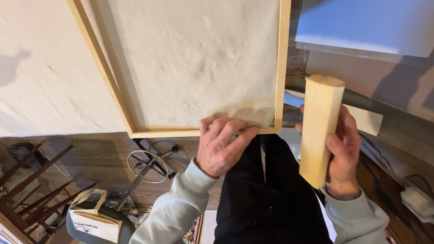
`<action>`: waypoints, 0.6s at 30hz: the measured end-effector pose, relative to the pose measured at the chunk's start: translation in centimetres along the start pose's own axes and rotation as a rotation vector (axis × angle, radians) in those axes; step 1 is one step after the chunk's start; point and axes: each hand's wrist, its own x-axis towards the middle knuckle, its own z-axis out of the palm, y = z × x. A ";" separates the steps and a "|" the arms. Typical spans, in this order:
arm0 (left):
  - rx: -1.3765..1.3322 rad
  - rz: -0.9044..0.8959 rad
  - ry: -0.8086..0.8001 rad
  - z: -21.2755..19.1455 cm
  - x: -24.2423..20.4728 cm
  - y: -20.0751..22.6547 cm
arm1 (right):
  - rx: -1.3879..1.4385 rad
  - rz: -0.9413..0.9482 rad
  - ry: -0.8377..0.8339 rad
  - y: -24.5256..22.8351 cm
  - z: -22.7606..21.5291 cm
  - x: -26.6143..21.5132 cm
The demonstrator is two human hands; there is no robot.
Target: Sanding the wooden edges of a picture frame using a sanding block.
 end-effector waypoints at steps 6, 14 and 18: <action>0.083 0.058 -0.084 0.2 -0.1 -1.1 | -0.082 -0.076 0.063 2.6 0.2 1.0; 0.150 0.096 -0.240 -0.3 3.0 -1.0 | -0.327 -0.328 -0.063 2.8 3.8 4.9; 0.144 0.086 -0.258 -0.3 3.5 -1.4 | -0.280 -0.321 -0.105 3.0 4.4 4.8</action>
